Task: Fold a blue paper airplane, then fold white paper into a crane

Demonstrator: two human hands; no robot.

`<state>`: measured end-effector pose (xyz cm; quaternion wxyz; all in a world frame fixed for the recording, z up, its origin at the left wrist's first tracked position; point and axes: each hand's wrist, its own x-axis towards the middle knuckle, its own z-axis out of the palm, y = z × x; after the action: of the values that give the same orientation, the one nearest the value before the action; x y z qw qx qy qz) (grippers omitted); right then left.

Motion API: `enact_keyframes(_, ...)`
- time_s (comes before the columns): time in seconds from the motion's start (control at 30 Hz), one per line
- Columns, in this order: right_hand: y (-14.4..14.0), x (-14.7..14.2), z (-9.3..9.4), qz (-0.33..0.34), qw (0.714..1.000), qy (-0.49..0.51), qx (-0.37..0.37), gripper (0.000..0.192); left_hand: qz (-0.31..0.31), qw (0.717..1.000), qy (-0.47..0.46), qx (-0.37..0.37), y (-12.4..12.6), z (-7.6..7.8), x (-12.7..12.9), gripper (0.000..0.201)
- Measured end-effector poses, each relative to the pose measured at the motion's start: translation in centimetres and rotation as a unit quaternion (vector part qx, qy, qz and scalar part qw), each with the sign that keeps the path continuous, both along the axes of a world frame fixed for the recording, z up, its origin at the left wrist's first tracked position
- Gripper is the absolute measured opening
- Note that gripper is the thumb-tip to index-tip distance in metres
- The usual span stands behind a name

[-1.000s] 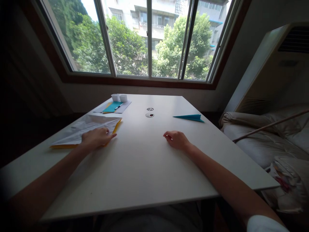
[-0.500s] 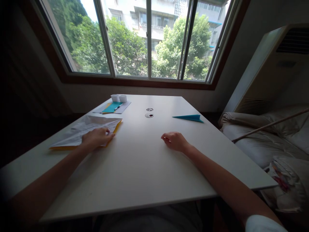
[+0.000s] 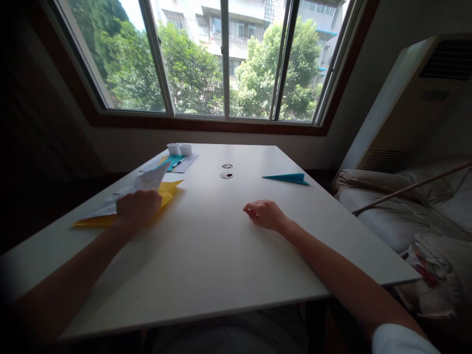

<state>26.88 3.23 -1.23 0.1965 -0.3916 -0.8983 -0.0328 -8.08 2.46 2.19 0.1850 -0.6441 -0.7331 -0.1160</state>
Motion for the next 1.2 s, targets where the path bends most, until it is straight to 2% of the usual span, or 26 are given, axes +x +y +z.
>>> enact_keyframes(0.07, 0.1, 0.1, 0.0, -0.007, 1.0, 0.001, 0.0, 0.021, -0.015, 0.999, 0.014, 0.038, -1.0, 0.7, 1.1, 0.03)
enact_keyframes(0.13, 0.3, 0.3, 0.0, -0.029, 0.999, 0.015, 0.003, 0.021, -0.078, 0.992, 0.052, 0.082, -2.1, 1.1, 2.6, 0.031)
enact_keyframes(0.23, 0.7, 0.6, -0.1, -0.092, 0.994, 0.058, 0.018, 0.02, -0.163, 0.982, 0.075, 0.064, -3.6, 1.0, 5.4, 0.027)
enact_keyframes(0.33, 1.2, 1.2, -0.2, -0.154, 0.981, 0.108, 0.04, 0.021, -0.307, 0.945, 0.111, 0.012, -4.5, 0.1, 7.6, 0.025)
enact_keyframes(0.4, 1.6, 1.6, -0.1, -0.175, 0.973, 0.142, 0.048, 0.024, -0.382, 0.917, 0.113, -0.01, -4.9, -0.6, 8.3, 0.024)
enact_keyframes(0.53, 1.8, 2.1, 0.2, -0.137, 0.972, 0.185, 0.049, 0.031, -0.498, 0.863, 0.067, -0.058, -5.0, -1.6, 8.1, 0.021)
enact_keyframes(0.7, 1.1, 1.1, 0.2, -0.036, 0.991, 0.115, 0.051, 0.026, -0.585, 0.799, -0.02, -0.138, -4.5, -1.5, 7.5, 0.02)
enact_keyframes(0.77, 0.7, 0.6, 0.1, 0.013, 0.997, 0.063, 0.045, 0.026, -0.59, 0.788, -0.063, -0.164, -4.2, -1.4, 7.5, 0.022)
enact_keyframes(0.8, 0.6, 0.4, 0.0, 0.036, 0.998, 0.036, 0.036, 0.027, -0.582, 0.792, -0.079, -0.168, -4.0, -1.5, 7.6, 0.023)
enact_keyframes(0.9, 0.3, 0.1, -0.3, 0.07, 0.997, -0.033, -0.009, 0.032, -0.522, 0.832, -0.091, -0.163, -3.3, -2.1, 7.6, 0.027)
enact_keyframes(1.03, 0.2, 0.2, -0.1, 0.057, 0.995, -0.069, -0.051, 0.036, -0.435, 0.881, -0.057, -0.174, -2.7, -3.6, 7.5, 0.041)
enact_keyframes(1.2, -0.7, -0.9, 0.9, 0.003, 0.991, -0.129, -0.021, 0.03, -0.4, 0.892, -0.019, -0.21, -3.1, -4.6, 8.2, 0.054)
